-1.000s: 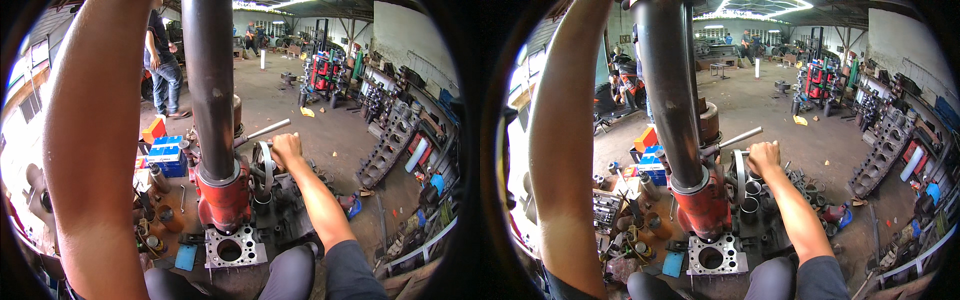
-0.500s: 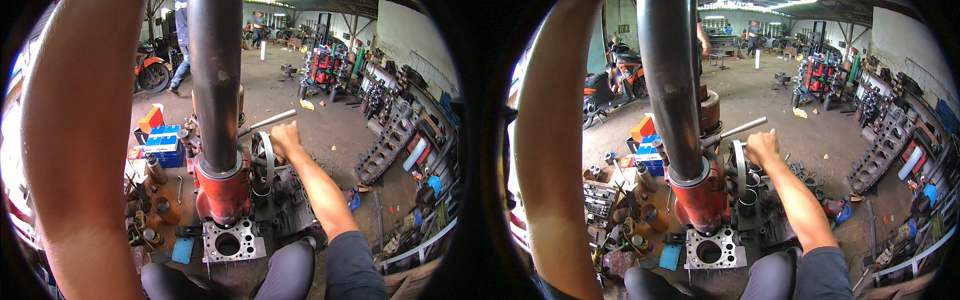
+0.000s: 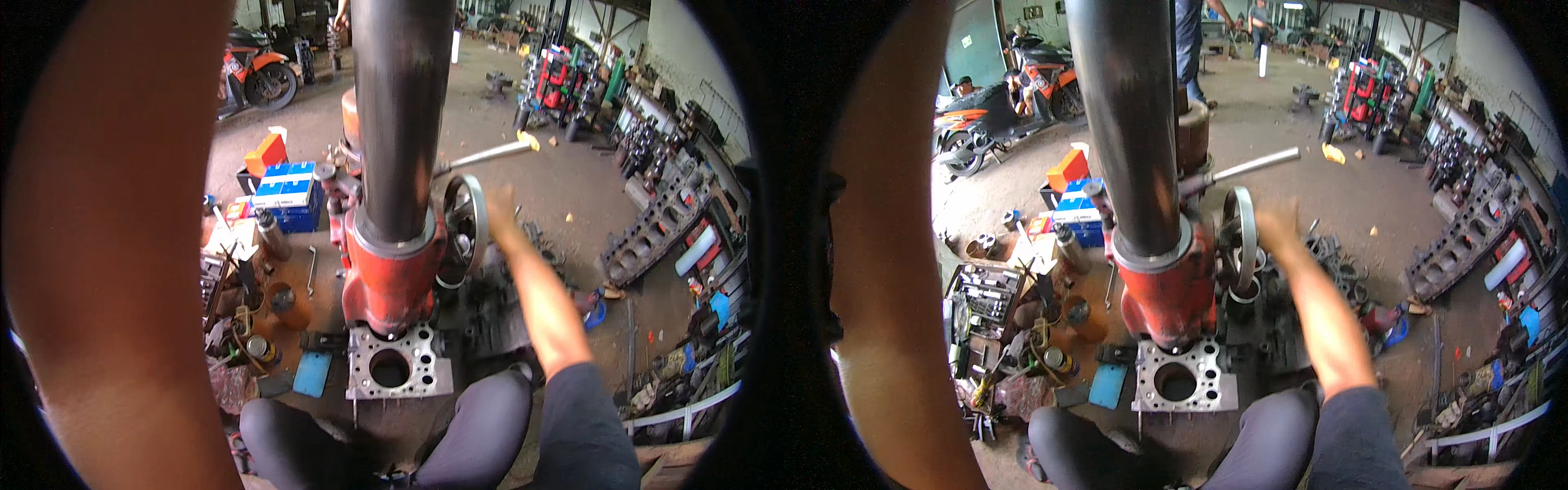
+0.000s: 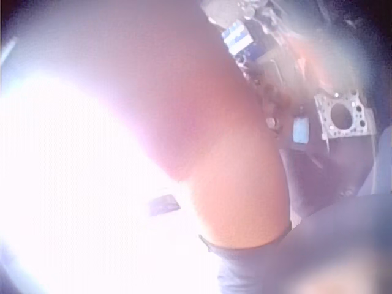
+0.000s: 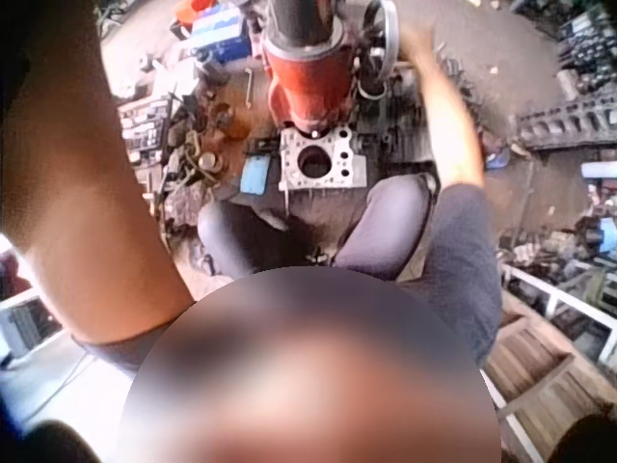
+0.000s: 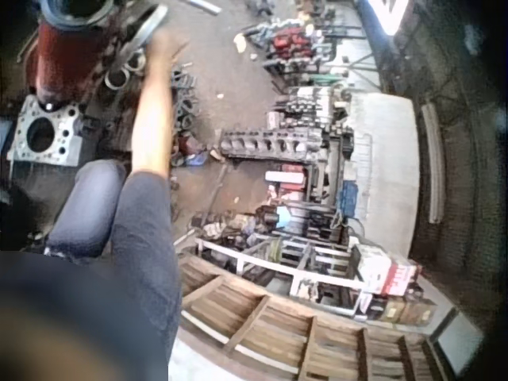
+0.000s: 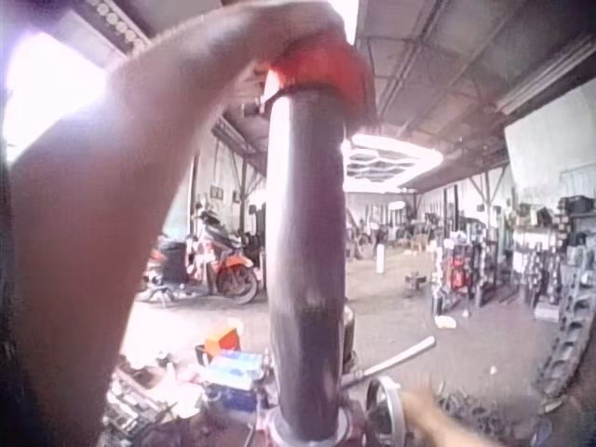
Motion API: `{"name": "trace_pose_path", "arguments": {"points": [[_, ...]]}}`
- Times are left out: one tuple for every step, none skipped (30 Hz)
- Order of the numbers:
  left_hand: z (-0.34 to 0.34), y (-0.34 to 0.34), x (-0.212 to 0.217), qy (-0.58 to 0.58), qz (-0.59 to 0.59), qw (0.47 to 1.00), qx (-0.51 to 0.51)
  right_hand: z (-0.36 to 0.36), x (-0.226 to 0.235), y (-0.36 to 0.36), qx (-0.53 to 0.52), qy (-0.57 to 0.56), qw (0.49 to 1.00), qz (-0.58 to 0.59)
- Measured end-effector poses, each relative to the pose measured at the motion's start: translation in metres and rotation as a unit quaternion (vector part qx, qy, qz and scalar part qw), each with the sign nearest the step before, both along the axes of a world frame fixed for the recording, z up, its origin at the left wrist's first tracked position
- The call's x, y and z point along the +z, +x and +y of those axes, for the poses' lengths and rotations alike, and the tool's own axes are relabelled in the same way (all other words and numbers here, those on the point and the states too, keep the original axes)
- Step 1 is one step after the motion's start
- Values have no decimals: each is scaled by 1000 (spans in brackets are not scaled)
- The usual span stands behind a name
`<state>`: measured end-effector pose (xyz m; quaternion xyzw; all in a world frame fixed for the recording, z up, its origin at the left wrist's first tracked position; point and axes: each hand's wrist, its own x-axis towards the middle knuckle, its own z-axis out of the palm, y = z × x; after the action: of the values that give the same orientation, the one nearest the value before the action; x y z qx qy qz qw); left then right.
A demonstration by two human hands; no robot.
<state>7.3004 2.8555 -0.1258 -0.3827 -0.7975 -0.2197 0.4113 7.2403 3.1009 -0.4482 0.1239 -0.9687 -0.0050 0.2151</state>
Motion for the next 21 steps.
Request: {"name": "trace_pose_path", "arguments": {"points": [[-2,-3,-11,-7,-5,1000,5,6,24,-12,-24,74,997,8],[-2,-4,-22,-13,-10,1000,8,8,41,-12,-58,159,986,-8],[-4,-7,-32,-18,-14,1000,11,7,53,-3,-111,111,988,-4],[-5,-9,-40,-20,-20,999,15,6,56,16,-79,68,989,105],[-5,-10,-48,-20,-25,999,18,13,61,42,-2,47,989,142],[-6,-11,-54,-19,-31,999,20,13,52,69,-9,38,993,112],[-5,-11,-59,-19,-38,999,22,15,38,98,0,37,994,107],[-4,-12,-62,-19,-39,999,23,18,23,118,30,42,990,135],[-3,-11,-65,-20,-40,999,23,17,4,126,-14,42,999,30],[-2,-11,-67,-20,-42,999,23,14,-16,126,-9,48,999,-7],[-1,-10,-69,-22,-41,999,23,10,-32,111,-27,23,996,-76],[0,-9,-71,-23,-40,999,23,6,-40,92,-40,45,992,-109],[1,-8,-73,-23,-39,999,24,1,-41,69,-28,32,995,-89],[2,-6,-75,-23,-41,999,22,2,-30,44,88,105,988,69],[2,-5,-76,-24,-42,999,23,0,-13,17,-54,-31,986,-152],[2,-4,-78,-25,-41,999,23,4,12,0,16,-2,999,-46],[3,-3,-80,-28,-41,999,21,6,36,-7,24,45,999,5],[3,-4,-81,-27,-42,999,20,5,56,-6,-37,132,990,23],[4,-3,-82,-26,-44,998,20,12,68,14,-22,102,992,63],[4,-4,-83,-26,-44,999,20,17,64,43,-5,89,989,114],[4,-3,-84,-23,-47,998,22,19,47,81,-14,88,992,94]]}}
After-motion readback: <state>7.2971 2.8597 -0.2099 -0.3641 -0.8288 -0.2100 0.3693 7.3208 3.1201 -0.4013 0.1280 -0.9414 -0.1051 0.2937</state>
